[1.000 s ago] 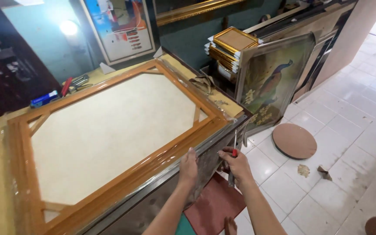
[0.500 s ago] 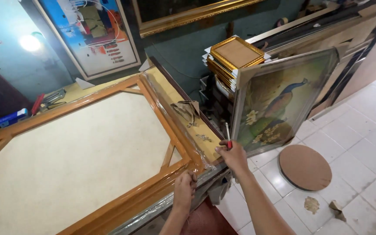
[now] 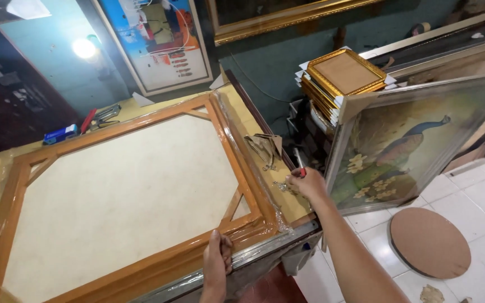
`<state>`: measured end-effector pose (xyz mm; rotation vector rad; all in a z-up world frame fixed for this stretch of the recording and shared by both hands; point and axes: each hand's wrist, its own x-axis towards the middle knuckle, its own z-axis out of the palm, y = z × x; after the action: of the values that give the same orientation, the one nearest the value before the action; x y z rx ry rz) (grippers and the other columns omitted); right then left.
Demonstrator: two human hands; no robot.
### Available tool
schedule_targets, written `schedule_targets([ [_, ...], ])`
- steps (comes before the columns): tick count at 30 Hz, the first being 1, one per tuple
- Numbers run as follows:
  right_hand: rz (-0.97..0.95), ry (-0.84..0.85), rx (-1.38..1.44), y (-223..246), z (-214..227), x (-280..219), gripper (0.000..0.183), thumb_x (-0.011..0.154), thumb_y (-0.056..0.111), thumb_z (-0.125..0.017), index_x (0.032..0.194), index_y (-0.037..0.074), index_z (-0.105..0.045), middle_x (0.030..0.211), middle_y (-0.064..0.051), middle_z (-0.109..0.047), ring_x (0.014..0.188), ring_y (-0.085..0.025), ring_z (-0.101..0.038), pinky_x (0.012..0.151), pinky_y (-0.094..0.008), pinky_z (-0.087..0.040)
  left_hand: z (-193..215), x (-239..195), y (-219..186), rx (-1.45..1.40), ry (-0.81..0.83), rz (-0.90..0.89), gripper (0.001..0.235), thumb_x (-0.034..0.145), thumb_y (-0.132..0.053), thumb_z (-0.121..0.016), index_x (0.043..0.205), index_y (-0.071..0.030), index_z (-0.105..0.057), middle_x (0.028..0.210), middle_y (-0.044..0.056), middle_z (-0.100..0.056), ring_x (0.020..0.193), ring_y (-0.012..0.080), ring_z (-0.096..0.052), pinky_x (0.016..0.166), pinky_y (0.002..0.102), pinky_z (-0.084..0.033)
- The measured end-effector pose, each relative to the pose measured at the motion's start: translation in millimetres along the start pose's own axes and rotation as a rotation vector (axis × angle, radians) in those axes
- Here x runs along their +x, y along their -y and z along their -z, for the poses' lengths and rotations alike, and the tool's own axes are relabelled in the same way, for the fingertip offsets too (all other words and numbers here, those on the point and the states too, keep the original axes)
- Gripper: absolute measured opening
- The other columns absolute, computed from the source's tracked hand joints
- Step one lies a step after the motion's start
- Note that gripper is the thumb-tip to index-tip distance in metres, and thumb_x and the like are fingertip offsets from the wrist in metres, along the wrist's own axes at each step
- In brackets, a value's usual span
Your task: The person wraps a wooden picture frame with clear plastic film on a workbench. They use a red-handled utility knife to cut the film and smooth it along the frame edges. The person handles the frame and film repeatedly to ensure coverage.
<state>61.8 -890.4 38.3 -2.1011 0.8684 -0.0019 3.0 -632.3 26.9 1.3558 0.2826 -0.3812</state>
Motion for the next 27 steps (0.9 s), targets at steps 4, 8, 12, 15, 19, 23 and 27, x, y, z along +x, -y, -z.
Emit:
schedule_targets([
  [4,-0.033,-0.018,0.002,5,-16,-9,0.029,0.079,0.044,-0.056,0.087,0.017,-0.064,0.083,-0.005,-0.064,0.079,-0.023,-0.059,0.068,-0.034,-0.042,30,-7,2,-0.069,-0.089,-0.018,0.045,0.090,-0.043,-0.037,0.065,-0.008,-0.049,0.050,-0.003,-0.027,0.042,0.0071,-0.020,0.036,0.023,-0.013],
  [8,-0.035,0.027,0.286,46,-45,-63,0.025,0.079,0.032,-0.058,0.091,0.011,-0.064,0.069,-0.006,-0.059,0.055,-0.017,-0.051,0.050,-0.030,-0.041,76,-16,11,-0.173,-0.138,-0.065,0.045,0.088,-0.046,-0.038,0.065,-0.009,-0.049,0.047,-0.003,-0.024,0.038,0.0062,-0.018,0.035,0.023,-0.013],
  [12,0.034,0.196,0.036,89,-86,-134,0.032,0.073,0.044,-0.056,0.096,0.023,-0.064,0.085,0.001,-0.067,0.077,-0.015,-0.060,0.066,-0.028,-0.039,129,-41,10,-0.214,-0.192,-0.044,0.042,0.087,-0.047,-0.041,0.067,-0.011,-0.049,0.049,-0.004,-0.025,0.040,0.0060,-0.017,0.037,0.024,-0.012],
  [15,0.093,0.371,0.231,110,-121,-189,0.026,0.077,0.030,-0.058,0.096,0.012,-0.062,0.083,-0.007,-0.066,0.069,-0.014,-0.055,0.053,-0.027,-0.038,188,-49,19,-0.157,-0.288,-0.051,0.040,0.086,-0.045,-0.043,0.068,-0.010,-0.050,0.049,-0.004,-0.025,0.042,0.0066,-0.018,0.039,0.023,-0.012],
  [19,0.197,0.502,0.207,122,-179,-247,0.016,0.078,0.022,-0.059,0.086,0.008,-0.062,0.074,-0.005,-0.063,0.057,-0.012,-0.049,0.047,-0.025,-0.035,293,-63,52,-0.147,-0.434,-0.136,0.024,0.087,-0.028,-0.048,0.068,-0.014,-0.052,0.051,-0.004,-0.027,0.042,0.0058,-0.022,0.035,0.022,-0.016],
  [23,0.329,0.540,-0.031,156,-244,-301,0.020,0.075,0.027,-0.062,0.087,0.011,-0.065,0.084,-0.004,-0.066,0.076,-0.015,-0.058,0.062,-0.028,-0.040,403,-83,62,0.076,-0.713,-0.179,0.016,0.083,-0.022,-0.048,0.079,-0.011,-0.059,0.065,0.003,-0.054,0.059,0.0136,-0.047,0.057,0.028,-0.035],
  [27,0.502,0.625,-0.100,191,-327,-345,0.017,0.072,0.021,-0.063,0.067,0.011,-0.051,0.093,0.000,-0.071,0.087,-0.010,-0.063,0.071,-0.025,-0.044,478,-100,26,0.256,-0.902,-0.164,0.020,0.076,-0.021,-0.051,0.093,-0.018,-0.060,0.088,0.001,-0.066,0.085,0.0164,-0.061,0.075,0.031,-0.044],
])
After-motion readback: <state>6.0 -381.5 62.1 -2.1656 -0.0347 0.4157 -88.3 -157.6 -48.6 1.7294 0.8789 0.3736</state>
